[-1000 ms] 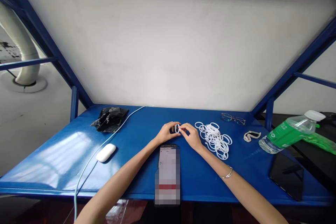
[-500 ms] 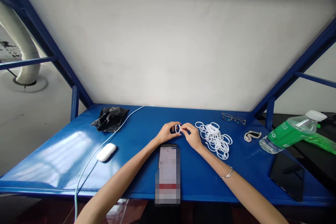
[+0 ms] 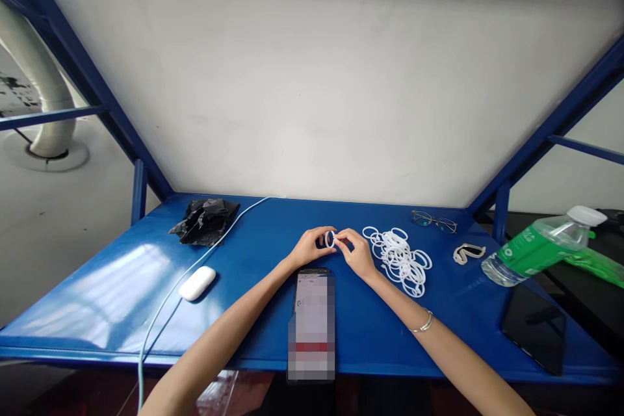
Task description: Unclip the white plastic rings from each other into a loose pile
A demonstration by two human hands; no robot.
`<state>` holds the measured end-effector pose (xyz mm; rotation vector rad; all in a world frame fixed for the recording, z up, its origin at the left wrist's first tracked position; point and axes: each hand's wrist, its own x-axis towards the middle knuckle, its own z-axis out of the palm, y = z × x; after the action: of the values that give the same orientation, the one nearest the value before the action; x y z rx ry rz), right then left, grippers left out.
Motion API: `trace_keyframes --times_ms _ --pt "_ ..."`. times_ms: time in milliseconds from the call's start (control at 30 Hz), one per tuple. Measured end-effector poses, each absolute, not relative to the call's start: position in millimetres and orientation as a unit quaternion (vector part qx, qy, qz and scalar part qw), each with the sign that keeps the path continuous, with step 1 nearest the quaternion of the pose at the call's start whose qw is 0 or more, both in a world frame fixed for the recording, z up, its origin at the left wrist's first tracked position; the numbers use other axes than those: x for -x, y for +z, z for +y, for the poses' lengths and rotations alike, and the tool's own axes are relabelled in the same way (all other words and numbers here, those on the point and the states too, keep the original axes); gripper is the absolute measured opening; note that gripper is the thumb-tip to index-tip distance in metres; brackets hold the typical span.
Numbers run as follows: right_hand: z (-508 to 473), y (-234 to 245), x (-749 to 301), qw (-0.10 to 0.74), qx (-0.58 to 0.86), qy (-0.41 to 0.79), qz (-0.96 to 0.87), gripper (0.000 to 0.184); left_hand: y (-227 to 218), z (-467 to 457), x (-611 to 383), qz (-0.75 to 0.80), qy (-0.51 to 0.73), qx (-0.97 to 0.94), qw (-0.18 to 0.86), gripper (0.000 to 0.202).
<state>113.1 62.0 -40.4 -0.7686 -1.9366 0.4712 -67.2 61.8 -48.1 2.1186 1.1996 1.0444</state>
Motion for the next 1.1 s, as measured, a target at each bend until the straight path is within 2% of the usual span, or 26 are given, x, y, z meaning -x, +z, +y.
trace_keyframes --times_ms 1100 --pt "69.0 -46.0 -116.1 0.443 0.373 0.148 -0.802 0.012 -41.3 57.8 67.6 0.461 0.393 -0.74 0.293 0.047"
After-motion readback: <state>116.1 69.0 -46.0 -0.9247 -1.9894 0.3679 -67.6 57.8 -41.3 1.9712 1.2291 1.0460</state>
